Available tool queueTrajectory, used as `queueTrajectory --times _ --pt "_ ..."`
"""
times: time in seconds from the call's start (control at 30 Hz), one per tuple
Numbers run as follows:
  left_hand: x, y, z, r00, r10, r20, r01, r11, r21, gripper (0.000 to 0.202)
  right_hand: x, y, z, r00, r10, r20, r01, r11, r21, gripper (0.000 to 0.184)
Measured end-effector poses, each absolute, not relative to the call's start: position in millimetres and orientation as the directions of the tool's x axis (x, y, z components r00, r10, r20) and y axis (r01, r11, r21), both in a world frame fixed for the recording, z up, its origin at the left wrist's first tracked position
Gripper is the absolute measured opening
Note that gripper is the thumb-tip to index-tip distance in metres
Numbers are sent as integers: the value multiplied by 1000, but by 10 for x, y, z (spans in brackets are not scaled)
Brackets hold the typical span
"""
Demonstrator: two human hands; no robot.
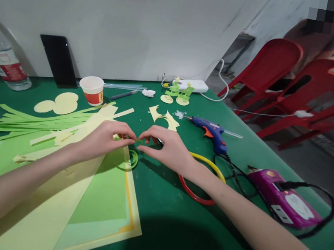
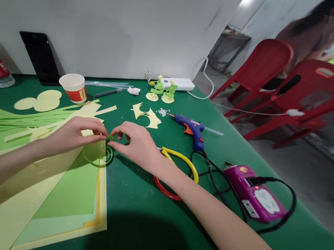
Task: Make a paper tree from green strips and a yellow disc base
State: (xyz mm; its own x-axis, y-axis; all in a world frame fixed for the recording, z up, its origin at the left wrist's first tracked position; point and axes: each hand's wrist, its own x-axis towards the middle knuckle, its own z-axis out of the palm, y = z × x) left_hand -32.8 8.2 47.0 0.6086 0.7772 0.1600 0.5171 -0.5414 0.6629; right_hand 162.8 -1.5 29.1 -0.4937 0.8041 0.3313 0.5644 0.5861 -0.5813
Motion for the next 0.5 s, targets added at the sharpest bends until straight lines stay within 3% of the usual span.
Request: queueTrajectory --times 0.2,0.5 --pt "-249 -20 516 561 823 84 489 -412 769 19 1608 -60 268 -453 794 406 575 608 -547 7" --pt "-241 -13 460 564 824 -45 337 -181 924 21 1583 -118 264 -450 711 540 584 692 -424 15"
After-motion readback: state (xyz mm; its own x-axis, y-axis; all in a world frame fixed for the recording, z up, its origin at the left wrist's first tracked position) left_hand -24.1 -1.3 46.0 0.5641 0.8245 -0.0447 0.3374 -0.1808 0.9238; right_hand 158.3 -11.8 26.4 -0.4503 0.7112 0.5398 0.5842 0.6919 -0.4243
